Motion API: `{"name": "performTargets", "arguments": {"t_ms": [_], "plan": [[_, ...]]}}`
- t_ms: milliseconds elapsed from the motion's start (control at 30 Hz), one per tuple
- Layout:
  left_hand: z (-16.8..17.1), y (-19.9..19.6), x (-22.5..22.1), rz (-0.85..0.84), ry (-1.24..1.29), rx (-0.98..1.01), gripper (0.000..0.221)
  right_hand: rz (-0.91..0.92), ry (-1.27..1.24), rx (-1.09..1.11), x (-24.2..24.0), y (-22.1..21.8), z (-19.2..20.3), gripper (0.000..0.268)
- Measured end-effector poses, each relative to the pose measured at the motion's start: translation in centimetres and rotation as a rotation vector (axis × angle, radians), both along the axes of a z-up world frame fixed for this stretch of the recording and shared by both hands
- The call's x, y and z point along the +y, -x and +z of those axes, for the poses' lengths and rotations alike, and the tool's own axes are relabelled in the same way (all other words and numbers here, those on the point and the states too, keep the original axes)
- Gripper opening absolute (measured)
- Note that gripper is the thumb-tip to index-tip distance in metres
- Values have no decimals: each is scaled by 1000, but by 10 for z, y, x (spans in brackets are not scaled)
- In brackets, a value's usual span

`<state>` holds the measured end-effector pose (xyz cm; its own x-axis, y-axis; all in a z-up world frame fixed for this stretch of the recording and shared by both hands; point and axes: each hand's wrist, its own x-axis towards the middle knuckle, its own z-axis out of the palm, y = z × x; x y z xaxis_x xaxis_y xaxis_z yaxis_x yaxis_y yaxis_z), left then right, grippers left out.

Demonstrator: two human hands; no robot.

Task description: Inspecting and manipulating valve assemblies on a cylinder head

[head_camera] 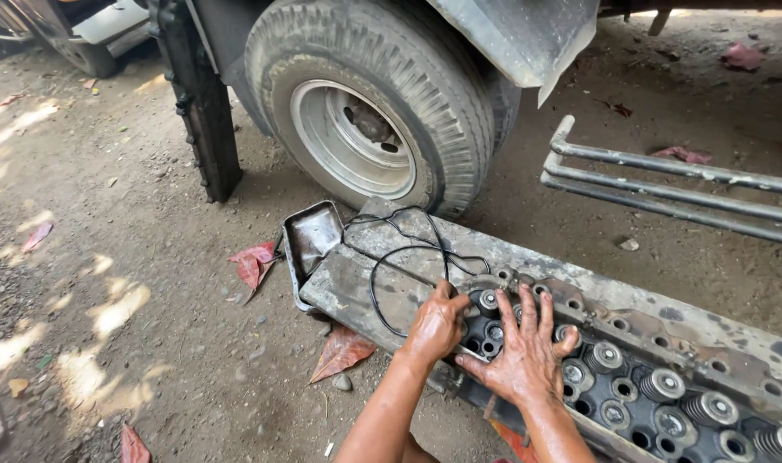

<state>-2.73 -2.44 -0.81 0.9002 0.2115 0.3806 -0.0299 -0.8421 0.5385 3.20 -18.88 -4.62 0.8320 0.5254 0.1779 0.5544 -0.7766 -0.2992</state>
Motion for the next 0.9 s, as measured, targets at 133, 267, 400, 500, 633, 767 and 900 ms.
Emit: {"name": "performTargets", "arguments": {"t_ms": [133,267,400,500,633,767,900], "plan": [[-10,2,5,59,-20,8,25,-3,21,8,1,-1,0,136],[-9,4,4,28,20,8,26,-17,27,10,1,-3,-3,137],[-18,-4,4,72,-76,94,42,-31,21,-5,1,-3,-3,137],[-23,-7,2,77,-28,10,24,-27,20,-24,1,-4,-7,140],[-11,2,14,-59,1,171,21,-44,53,-19,4,-4,-7,139],[-29,1,21,20,78,34,29,-10,33,-63,1,5,1,140],[-9,14,19,56,-109,57,29,3,30,127,3,11,36,134]]}}
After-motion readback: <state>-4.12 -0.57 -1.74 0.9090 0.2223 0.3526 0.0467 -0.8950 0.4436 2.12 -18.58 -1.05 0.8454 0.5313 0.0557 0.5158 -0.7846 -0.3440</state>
